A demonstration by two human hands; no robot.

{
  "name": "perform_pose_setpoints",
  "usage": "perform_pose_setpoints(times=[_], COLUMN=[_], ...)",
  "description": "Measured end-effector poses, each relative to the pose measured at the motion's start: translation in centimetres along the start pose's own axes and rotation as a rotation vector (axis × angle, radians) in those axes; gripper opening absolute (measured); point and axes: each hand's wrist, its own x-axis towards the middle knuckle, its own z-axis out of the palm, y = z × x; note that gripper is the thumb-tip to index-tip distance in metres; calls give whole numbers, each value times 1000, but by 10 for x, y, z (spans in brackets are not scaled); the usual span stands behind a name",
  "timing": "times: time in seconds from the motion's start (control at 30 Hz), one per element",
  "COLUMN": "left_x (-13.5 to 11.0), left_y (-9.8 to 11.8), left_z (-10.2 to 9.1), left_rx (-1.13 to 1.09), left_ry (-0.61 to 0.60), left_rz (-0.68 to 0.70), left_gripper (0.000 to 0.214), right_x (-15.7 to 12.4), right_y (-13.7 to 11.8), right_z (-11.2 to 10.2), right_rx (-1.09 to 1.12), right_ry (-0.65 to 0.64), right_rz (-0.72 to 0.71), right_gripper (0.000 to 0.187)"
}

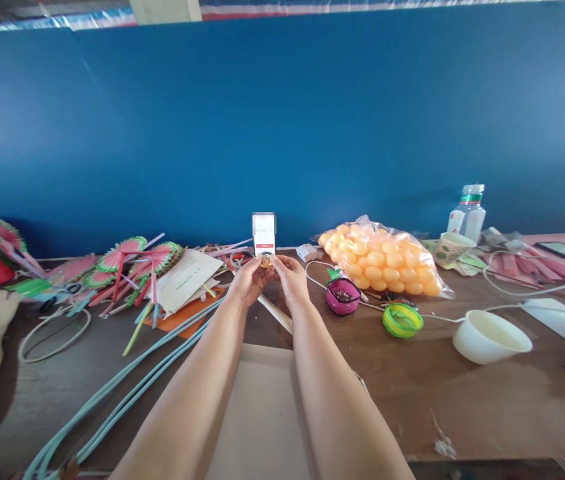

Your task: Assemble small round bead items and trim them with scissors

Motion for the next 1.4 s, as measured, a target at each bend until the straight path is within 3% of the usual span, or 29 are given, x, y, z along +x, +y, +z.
perform_pose_setpoints(times=[0.53,0.87,1.27,1.4], left_x=[0,4,4,5], left_y=[-2,-5,-6,-6], left_z=[2,0,-1,-2], left_rx=[93,119,132,116], left_ry=[15,92,46,86], left_rz=[39,4,-13,-27], left_gripper=[27,18,18,17], right_x=[4,1,0,5], right_y=[5,4,1,3], right_z=[-3,-1,0,-1], right_rx=[-124,-41,2,29], right_ry=[-14,36,53,171], right_rz=[-32,61,106,136], right_gripper=[46,36,28,16])
